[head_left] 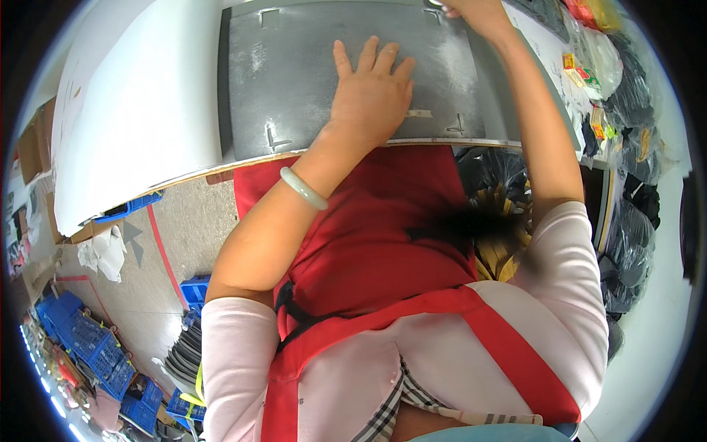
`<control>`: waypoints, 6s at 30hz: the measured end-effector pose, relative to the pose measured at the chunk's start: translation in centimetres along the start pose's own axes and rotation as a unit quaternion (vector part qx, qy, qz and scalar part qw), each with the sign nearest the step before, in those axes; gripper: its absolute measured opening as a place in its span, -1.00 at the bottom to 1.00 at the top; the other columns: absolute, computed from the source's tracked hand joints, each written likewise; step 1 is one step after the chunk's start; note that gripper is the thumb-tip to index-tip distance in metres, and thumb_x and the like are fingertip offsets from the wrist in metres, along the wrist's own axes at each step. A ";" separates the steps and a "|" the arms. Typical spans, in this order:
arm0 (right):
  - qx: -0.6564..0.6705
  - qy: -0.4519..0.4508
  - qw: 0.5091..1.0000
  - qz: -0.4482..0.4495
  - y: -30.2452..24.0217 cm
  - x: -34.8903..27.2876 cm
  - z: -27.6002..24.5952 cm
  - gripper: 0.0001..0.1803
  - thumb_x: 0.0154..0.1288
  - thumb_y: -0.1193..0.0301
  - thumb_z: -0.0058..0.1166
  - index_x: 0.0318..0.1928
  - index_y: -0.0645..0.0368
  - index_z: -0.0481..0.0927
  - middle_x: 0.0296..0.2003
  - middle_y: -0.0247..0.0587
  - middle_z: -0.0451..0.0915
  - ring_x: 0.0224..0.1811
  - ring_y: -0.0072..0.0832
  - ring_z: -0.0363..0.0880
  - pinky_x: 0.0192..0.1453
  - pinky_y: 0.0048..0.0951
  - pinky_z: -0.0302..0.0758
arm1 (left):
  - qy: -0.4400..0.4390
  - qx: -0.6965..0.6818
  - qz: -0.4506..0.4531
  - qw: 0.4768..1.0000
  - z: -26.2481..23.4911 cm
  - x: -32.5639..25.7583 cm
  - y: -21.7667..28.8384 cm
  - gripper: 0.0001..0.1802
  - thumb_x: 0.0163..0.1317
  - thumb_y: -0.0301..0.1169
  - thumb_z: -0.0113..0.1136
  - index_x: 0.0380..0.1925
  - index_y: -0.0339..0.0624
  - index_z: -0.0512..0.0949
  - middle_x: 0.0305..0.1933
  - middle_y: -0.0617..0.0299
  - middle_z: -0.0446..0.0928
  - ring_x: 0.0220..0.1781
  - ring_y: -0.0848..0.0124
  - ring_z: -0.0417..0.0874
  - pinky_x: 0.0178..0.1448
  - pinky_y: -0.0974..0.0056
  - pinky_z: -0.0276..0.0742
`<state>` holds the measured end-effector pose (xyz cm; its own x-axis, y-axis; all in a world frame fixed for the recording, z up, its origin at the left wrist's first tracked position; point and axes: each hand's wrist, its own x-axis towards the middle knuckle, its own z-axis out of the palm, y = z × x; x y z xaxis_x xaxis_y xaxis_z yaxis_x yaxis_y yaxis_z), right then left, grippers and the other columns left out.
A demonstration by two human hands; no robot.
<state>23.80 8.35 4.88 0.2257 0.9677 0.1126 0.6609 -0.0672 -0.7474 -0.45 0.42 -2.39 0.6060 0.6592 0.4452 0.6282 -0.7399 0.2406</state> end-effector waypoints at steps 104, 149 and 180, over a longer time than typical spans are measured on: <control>-0.317 0.063 0.946 -0.032 18.4 -4.9 -11.5 -0.51 0.57 0.15 0.01 0.25 0.26 0.59 0.22 0.07 0.59 0.28 -0.17 0.54 0.39 -0.25 0.38 | 0.107 -0.059 0.058 0.991 0.8 3.0 3.5 -0.65 0.19 -0.24 0.16 -0.13 -0.19 0.72 0.06 -0.05 0.63 0.37 -0.10 0.48 0.39 -0.72 -0.02; 0.322 0.122 0.933 0.103 8.6 -4.8 -5.1 -0.25 0.54 -0.01 0.04 0.50 0.26 0.31 0.52 -0.12 0.26 0.56 -0.32 0.18 0.64 -0.34 0.00 | -0.078 -0.137 0.106 0.982 0.1 -2.5 0.4 -0.75 0.03 -0.24 0.44 -0.41 -0.19 0.74 -0.16 0.03 0.66 0.05 0.00 0.66 0.08 0.02 0.63; 0.866 -0.399 0.264 0.147 24.3 -0.2 -6.3 -0.20 0.52 -0.06 0.03 0.53 0.21 0.25 0.55 -0.14 0.20 0.58 -0.29 0.13 0.64 -0.31 -0.03 | -0.204 -0.177 0.107 0.957 -3.3 -2.0 -2.2 -0.72 0.11 -0.30 0.40 -0.17 -0.10 0.78 -0.01 0.07 0.68 0.08 0.05 0.70 0.16 0.04 0.62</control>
<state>44.37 4.98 -9.16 -0.5941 0.7720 0.2258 -0.7752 -0.6245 0.0956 -4.68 0.27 -1.01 0.8876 0.4322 0.1595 0.3085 -0.8147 0.4910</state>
